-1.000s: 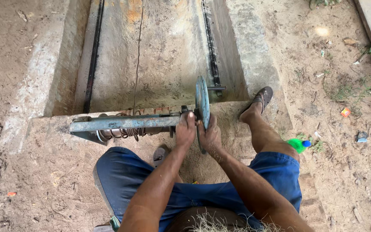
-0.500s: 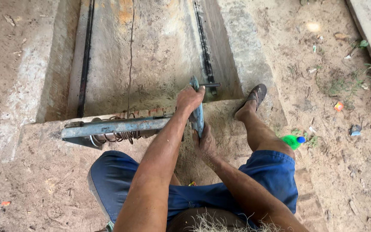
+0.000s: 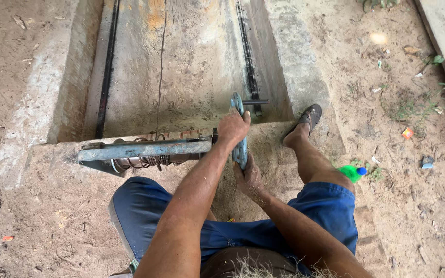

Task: The person sits beside a concrete channel and turns a hand crank attached to a winch mechanism. The crank is rotated repeatedly to wind a cable or rope. The person remains seated throughout the operation and then stands to walk away at the end.

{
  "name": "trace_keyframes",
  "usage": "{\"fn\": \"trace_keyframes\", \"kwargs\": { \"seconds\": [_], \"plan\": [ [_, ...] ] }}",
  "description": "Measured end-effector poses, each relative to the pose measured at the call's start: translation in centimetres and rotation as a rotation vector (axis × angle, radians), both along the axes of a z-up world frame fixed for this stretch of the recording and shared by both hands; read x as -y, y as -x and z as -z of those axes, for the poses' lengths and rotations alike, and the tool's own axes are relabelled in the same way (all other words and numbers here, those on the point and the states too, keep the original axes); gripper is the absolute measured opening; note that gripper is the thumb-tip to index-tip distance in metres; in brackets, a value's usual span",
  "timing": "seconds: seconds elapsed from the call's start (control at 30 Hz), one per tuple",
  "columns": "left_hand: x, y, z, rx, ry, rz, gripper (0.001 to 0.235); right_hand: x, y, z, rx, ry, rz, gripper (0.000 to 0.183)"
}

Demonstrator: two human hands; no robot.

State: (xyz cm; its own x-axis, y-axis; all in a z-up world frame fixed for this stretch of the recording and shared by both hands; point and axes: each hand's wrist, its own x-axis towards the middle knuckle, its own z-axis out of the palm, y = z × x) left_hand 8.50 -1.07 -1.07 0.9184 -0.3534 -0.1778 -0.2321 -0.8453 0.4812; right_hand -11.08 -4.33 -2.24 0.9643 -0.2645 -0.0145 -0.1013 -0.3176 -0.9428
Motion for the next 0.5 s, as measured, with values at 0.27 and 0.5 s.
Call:
{"fn": "trace_keyframes", "kwargs": {
  "seconds": [0.27,0.5],
  "plan": [
    [-0.6,3.0,-0.6,0.175,0.05,-0.024,0.058,2.0,0.3,3.3,-0.083,-0.521,-0.235,0.02],
    [-1.7,6.3,-2.3,0.309,0.091,-0.037,0.055,3.7,0.4,4.3,-0.266,-0.087,-0.346,0.021]
  ]
}}
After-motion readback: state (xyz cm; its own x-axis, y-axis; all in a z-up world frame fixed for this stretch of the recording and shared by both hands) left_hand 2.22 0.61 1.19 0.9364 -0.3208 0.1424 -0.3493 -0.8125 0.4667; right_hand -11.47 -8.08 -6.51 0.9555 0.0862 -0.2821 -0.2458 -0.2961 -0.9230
